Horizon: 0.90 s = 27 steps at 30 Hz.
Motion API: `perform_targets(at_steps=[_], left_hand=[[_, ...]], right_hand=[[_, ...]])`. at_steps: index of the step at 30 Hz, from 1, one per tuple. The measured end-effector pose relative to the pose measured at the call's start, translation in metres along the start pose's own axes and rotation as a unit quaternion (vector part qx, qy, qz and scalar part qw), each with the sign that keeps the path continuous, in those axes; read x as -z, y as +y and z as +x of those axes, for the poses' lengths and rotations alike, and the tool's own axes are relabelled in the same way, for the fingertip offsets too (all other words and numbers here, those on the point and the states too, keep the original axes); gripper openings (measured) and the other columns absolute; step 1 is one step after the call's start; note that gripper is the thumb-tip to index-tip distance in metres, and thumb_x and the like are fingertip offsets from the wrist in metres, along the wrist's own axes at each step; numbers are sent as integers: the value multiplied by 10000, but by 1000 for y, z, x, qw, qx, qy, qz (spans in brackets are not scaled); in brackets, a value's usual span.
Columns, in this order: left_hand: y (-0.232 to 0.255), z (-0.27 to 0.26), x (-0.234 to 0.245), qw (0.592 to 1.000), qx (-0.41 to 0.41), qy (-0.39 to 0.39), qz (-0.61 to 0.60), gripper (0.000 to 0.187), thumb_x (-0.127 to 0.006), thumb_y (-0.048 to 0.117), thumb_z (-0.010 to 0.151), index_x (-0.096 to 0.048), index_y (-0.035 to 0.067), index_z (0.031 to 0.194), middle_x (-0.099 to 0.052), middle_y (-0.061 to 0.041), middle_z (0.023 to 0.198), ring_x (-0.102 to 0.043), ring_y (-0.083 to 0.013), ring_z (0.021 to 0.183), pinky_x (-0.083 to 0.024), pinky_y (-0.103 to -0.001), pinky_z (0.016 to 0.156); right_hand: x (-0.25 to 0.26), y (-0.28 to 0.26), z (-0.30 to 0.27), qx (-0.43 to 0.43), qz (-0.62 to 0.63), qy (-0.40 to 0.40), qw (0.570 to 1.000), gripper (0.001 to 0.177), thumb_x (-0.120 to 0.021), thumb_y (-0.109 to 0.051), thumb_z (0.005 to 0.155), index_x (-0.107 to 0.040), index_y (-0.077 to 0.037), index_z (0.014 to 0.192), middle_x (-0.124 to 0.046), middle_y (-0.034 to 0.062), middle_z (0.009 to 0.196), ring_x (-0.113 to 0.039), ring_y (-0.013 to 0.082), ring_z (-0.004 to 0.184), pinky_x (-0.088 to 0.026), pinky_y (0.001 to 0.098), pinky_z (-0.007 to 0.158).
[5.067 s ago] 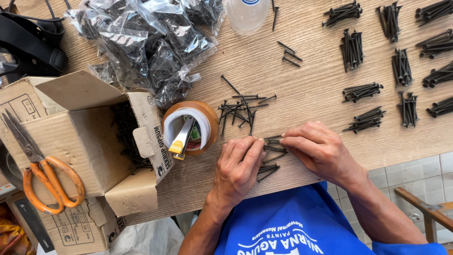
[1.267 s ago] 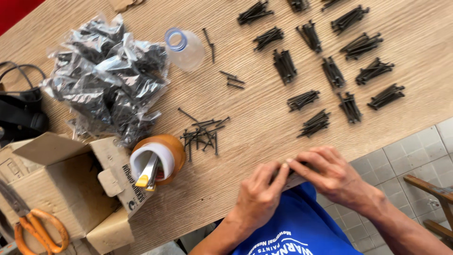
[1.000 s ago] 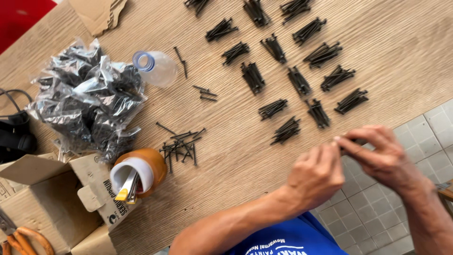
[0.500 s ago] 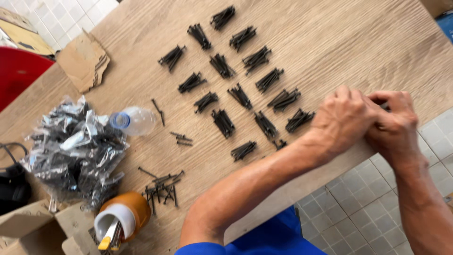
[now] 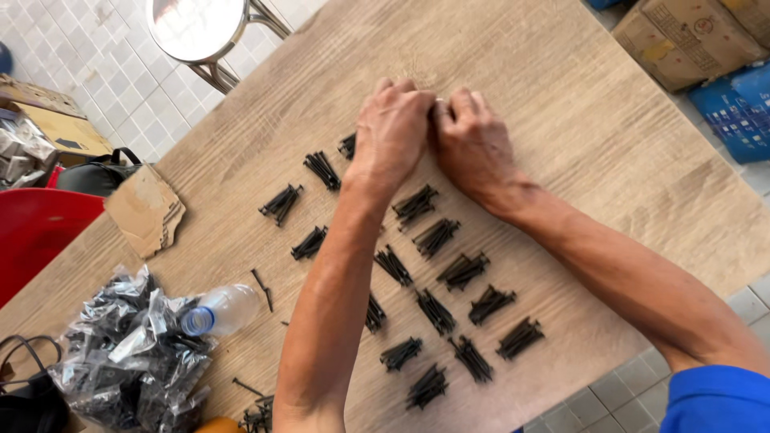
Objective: The person sorts black nails on a wooden table, arranging them into neat rows. They repeatedly pick up nails from a cardboard box and the table surface, aligning them by hand into organized piles.
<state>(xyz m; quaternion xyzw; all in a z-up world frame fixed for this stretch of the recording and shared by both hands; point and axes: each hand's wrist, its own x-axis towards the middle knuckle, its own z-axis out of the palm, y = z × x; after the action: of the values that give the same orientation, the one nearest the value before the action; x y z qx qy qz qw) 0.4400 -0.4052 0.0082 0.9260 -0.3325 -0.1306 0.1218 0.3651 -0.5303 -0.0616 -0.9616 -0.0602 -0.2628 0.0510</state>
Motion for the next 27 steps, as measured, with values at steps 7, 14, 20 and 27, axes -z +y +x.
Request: perform_targets(at_steps=[7, 14, 20, 27], left_hand=[[-43, 16, 22, 1000, 15, -7, -4, 76, -733, 166, 1005, -780, 158, 1064, -691, -85, 1053, -571, -288, 1056, -483, -487, 930], [-55, 14, 17, 1000, -23, 16, 3, 162, -714, 161, 1019, -787, 177, 1162, -681, -66, 1066, -551, -274, 1023, -481, -472, 906], [-53, 10, 22, 1000, -23, 13, 9, 286, -730, 89, 950, -735, 177, 1222, -665, -69, 1077, -546, -287, 1039, -463, -472, 893], [-54, 3, 26, 1000, 0, 7, -16, 548, -636, -22, 929, -620, 145, 1450, -658, -114, 1239, -557, -323, 1148, -470, -498, 946]], right_hand=[[-23, -21, 38, -59, 72, -10, 996, 379, -549, -272, 1168, -665, 18, 953, -538, 112, 828, -565, 224, 609, -536, 365, 427], [-12, -20, 39, -81, 131, -68, 986, 412, -676, -353, 1097, -693, 59, 1119, -525, 123, 896, -527, 199, 599, -545, 353, 440], [-8, -17, 39, -91, 157, -93, 979, 498, -714, -418, 1033, -702, 51, 1202, -522, 148, 938, -572, 286, 699, -551, 449, 502], [-3, -13, 39, -84, 188, -120, 971, 705, -761, -494, 1010, -694, 120, 1350, -506, 127, 924, -519, 241, 720, -546, 393, 586]])
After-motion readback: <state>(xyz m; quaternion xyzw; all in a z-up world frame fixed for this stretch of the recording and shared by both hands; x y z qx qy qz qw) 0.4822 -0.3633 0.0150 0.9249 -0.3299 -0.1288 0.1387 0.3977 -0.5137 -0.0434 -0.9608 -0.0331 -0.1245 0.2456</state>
